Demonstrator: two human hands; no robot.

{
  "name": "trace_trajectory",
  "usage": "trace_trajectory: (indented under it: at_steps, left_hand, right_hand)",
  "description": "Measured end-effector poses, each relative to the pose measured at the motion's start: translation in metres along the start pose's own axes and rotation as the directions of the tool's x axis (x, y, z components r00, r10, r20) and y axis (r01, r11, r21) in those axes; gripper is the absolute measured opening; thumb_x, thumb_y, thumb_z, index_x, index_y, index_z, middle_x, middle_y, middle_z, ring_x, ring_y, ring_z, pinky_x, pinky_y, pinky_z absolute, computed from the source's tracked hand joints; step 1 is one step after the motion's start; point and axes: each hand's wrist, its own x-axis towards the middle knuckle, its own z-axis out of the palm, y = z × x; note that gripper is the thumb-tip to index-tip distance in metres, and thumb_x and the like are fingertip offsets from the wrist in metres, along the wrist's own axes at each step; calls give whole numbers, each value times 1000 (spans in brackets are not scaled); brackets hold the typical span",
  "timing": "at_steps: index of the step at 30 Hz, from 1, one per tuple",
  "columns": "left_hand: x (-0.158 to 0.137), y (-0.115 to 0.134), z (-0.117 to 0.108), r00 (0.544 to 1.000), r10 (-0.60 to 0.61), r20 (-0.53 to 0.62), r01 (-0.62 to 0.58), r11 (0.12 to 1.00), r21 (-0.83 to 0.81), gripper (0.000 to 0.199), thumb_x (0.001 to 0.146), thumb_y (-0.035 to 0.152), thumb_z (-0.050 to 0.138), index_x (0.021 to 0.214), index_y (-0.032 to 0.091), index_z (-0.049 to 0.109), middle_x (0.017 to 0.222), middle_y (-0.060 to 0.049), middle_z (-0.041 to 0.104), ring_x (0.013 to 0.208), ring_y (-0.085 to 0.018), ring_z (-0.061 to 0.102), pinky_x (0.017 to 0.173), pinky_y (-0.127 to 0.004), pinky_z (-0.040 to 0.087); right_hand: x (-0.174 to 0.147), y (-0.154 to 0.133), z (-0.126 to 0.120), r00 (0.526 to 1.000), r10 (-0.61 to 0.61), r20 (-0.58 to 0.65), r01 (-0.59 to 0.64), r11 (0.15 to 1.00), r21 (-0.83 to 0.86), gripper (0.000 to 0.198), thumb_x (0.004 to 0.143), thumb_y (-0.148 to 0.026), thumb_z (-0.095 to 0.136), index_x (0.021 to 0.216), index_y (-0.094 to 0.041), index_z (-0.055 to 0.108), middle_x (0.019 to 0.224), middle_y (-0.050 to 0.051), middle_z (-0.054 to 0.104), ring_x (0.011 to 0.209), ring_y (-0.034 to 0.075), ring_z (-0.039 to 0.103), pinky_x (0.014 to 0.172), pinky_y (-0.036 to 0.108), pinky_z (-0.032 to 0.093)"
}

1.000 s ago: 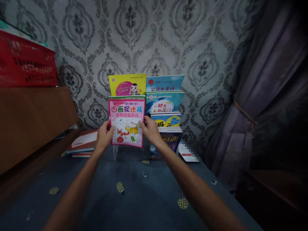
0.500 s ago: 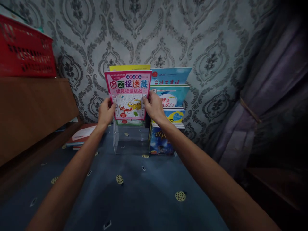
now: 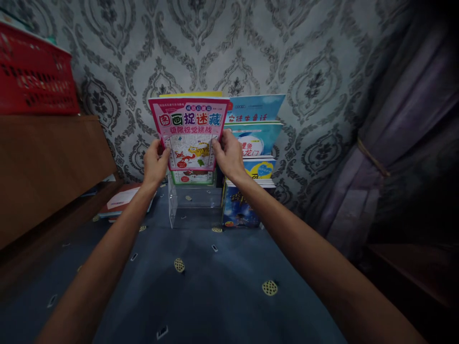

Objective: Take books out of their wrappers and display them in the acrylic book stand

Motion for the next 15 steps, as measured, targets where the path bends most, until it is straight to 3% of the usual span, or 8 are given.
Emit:
trace_trajectory:
  at_steps: [5, 15]
  left_hand:
    - [-2, 4, 1, 1000, -20, -12, 20, 1000, -15, 18, 93, 35, 64, 96, 17, 62, 83, -1, 62, 78, -16, 59, 81, -30, 50]
    - [-9, 9, 0, 1000, -19, -15, 19, 1000, -10, 14, 93, 32, 62, 92, 18, 60, 82, 1, 60, 74, -14, 56, 76, -29, 49]
  right_hand:
    - [-2, -5, -1, 999, 12, -42, -13, 1000, -16, 29, 103, -50, 43, 103, -23, 55, 89, 5, 61, 82, 23, 60, 78, 40, 52]
    - [-9, -14, -3, 998, 6, -60, -2, 998, 66, 25, 102, -45, 44, 104, -22, 54, 96, 6, 64, 84, 21, 61, 78, 36, 51]
